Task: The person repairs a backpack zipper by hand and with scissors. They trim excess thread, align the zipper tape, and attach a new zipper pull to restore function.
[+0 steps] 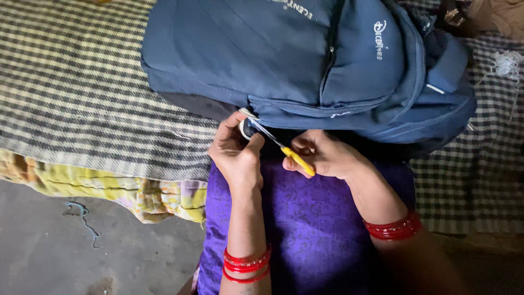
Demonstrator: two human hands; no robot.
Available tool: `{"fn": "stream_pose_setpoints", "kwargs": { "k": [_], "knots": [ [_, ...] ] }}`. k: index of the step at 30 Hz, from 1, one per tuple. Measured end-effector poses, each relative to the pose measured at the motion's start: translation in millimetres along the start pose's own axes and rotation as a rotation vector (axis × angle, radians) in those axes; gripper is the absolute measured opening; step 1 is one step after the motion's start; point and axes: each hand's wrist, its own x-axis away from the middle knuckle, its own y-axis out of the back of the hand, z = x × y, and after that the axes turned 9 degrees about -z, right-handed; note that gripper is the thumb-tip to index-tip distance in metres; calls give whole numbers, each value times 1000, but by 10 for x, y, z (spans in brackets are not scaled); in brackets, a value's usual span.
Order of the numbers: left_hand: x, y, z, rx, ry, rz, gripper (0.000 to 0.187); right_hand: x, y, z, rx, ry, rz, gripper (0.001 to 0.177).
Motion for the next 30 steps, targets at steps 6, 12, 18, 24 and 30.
{"fn": "stream_pose_setpoints", "kwargs": {
  "k": [6, 12, 18, 24, 30],
  "knots": [
    [-105, 89, -55, 15, 95, 51, 42, -23, 68, -44, 225, 58, 6, 54],
    [-234, 174, -118, 24, 279, 167, 41, -92, 216, -182, 72, 45, 157, 27],
    [-257, 196, -88, 81, 271, 237, 43, -186, 173, -258, -191, 136, 168, 27],
    [-219, 175, 6, -83, 234, 241, 35, -243, 16, -259, -30, 40, -38, 25],
    [-153, 125, -60, 21, 153, 228, 40, -191, 216, -267, -642, -216, 400, 52]
  ]
}}
